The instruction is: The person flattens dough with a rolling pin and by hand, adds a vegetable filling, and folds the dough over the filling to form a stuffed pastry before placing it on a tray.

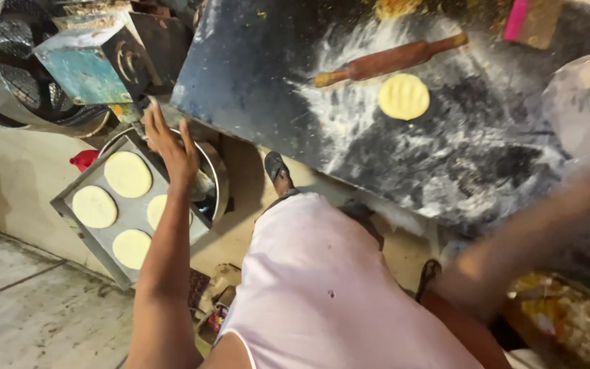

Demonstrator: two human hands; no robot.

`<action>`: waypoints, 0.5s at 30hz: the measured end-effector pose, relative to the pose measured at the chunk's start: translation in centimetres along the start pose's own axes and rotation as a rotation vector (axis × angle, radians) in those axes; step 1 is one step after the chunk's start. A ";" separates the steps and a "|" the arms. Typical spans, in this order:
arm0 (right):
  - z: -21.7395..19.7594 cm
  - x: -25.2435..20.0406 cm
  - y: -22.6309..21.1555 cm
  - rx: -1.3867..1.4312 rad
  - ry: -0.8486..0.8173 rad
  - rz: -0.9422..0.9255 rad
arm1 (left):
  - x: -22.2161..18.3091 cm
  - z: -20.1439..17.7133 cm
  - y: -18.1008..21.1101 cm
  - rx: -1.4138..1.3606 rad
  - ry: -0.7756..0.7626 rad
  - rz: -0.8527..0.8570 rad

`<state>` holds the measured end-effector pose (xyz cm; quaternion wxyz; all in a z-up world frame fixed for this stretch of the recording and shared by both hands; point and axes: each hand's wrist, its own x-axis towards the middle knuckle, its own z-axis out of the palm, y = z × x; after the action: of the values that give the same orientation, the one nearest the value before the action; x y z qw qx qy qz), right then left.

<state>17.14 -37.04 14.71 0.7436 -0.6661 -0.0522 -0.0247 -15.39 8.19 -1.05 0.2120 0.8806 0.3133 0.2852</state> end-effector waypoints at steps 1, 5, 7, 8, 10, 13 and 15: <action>3.6 0.1 1.0 -0.019 -0.031 0.008 | 2.0 0.1 -0.6 -0.084 0.024 0.015; 19.0 -5.7 9.6 -0.610 -0.153 0.307 | 7.0 -0.7 -2.0 -0.186 0.003 0.086; 22.7 -9.0 14.4 -0.726 -0.243 0.564 | 8.8 -1.3 -3.1 -0.164 -0.034 0.198; 22.7 -8.4 16.8 -0.146 -0.127 0.589 | 9.9 -1.3 -3.8 -0.176 -0.025 0.220; 19.1 -6.8 20.9 0.228 0.002 0.463 | 8.2 -2.4 -6.0 -0.260 -0.022 0.151; 7.3 -3.7 19.5 -0.163 0.166 0.158 | 5.6 -2.6 -8.4 -0.368 -0.062 0.082; 2.8 -4.0 15.8 -0.178 0.253 0.033 | 4.4 -3.6 -9.0 -0.345 -0.102 0.060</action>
<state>14.70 -32.68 -1.04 0.6827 -0.7217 0.0550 -0.1007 -18.72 18.32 -1.68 0.3670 0.8536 0.2220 0.2957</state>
